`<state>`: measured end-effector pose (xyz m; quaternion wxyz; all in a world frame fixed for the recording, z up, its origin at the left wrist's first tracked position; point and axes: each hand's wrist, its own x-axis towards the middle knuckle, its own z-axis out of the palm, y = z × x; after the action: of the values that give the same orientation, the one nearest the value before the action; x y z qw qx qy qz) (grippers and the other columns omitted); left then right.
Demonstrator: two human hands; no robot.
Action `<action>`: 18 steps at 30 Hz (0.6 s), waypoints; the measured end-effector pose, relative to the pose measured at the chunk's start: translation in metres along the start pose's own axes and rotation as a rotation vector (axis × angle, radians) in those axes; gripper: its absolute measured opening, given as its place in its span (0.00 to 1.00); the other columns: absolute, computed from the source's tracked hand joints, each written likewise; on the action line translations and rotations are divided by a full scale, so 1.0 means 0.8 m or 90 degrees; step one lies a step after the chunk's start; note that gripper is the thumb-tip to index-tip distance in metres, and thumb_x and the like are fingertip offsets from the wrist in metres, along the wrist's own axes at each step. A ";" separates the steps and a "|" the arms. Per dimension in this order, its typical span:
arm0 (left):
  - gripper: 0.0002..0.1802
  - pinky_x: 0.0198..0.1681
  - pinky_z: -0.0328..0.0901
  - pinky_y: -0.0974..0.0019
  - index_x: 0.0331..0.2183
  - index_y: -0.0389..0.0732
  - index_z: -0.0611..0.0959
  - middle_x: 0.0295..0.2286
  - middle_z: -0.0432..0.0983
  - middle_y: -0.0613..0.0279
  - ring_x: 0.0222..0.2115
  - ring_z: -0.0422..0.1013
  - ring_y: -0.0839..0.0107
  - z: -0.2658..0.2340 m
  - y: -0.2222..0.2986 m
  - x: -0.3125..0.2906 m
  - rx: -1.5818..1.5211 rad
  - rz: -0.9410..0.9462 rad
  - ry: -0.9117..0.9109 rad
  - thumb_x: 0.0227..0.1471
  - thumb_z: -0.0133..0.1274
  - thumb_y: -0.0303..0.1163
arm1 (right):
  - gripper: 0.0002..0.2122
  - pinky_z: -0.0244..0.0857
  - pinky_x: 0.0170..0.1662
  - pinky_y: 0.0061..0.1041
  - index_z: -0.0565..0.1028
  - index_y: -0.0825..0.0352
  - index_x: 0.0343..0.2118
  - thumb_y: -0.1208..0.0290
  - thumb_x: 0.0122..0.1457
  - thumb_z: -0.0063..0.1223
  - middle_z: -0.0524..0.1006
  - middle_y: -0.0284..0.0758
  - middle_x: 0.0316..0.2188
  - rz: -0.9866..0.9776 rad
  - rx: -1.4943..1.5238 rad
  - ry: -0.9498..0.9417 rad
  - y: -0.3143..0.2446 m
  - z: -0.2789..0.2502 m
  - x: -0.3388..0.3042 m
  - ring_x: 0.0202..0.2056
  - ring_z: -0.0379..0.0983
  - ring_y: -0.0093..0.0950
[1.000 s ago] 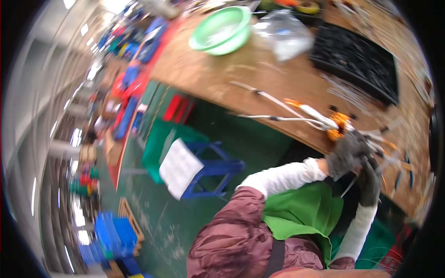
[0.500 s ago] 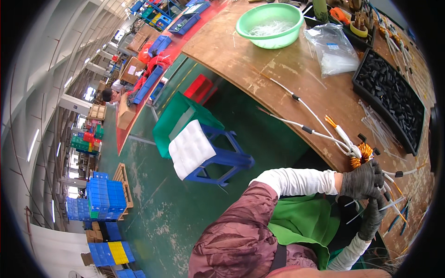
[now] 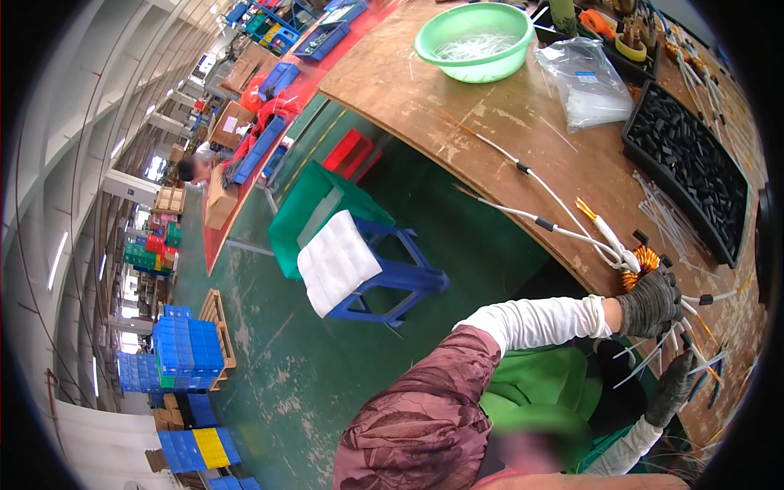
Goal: The person assembles wire harnesses and electronic components by hand at a workstation, securing them with fasteners and plastic sleeves. Pliers and wire cutters are used to manipulate the components.
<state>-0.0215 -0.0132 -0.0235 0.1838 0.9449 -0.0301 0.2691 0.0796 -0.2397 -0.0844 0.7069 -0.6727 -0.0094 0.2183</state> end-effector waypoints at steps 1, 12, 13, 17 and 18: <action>0.10 0.34 0.59 0.56 0.21 0.50 0.81 0.22 0.72 0.63 0.29 0.68 0.62 0.000 0.006 0.004 -0.001 0.006 -0.008 0.31 0.56 0.43 | 0.14 0.57 0.27 0.18 0.69 0.68 0.45 0.67 0.58 0.47 0.71 0.27 0.24 -0.358 -0.337 -0.041 0.031 -0.037 0.034 0.23 0.61 0.17; 0.06 0.33 0.59 0.57 0.20 0.48 0.80 0.22 0.72 0.61 0.28 0.67 0.61 0.000 0.001 0.002 -0.072 -0.002 -0.002 0.36 0.52 0.37 | 0.11 0.58 0.28 0.19 0.73 0.70 0.38 0.66 0.57 0.49 0.70 0.28 0.24 -0.320 -0.272 -0.019 0.060 0.024 0.028 0.23 0.63 0.19; 0.06 0.33 0.59 0.57 0.20 0.48 0.80 0.22 0.72 0.60 0.28 0.67 0.61 0.001 0.000 0.002 -0.088 -0.003 0.004 0.35 0.52 0.37 | 0.11 0.58 0.28 0.19 0.73 0.70 0.38 0.66 0.57 0.49 0.70 0.28 0.24 -0.319 -0.272 -0.020 0.064 0.020 0.032 0.23 0.63 0.19; 0.07 0.33 0.60 0.57 0.23 0.48 0.80 0.23 0.72 0.60 0.29 0.67 0.61 -0.008 0.003 0.004 -0.051 0.000 -0.037 0.35 0.52 0.37 | 0.14 0.60 0.31 0.18 0.70 0.69 0.43 0.65 0.58 0.47 0.69 0.28 0.25 -0.702 -0.634 -0.002 0.084 -0.017 0.053 0.25 0.65 0.20; 0.09 0.33 0.60 0.57 0.25 0.48 0.80 0.23 0.72 0.60 0.29 0.67 0.61 -0.009 0.002 0.003 -0.070 0.003 -0.031 0.35 0.53 0.37 | 0.14 0.61 0.33 0.19 0.69 0.69 0.44 0.68 0.58 0.47 0.70 0.30 0.27 -0.462 -0.448 -0.087 0.085 -0.028 0.051 0.27 0.66 0.21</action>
<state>-0.0238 -0.0121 -0.0160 0.2338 0.9397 -0.0515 0.2440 0.1030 -0.2477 -0.1629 0.4658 -0.8075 -0.3617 -0.0145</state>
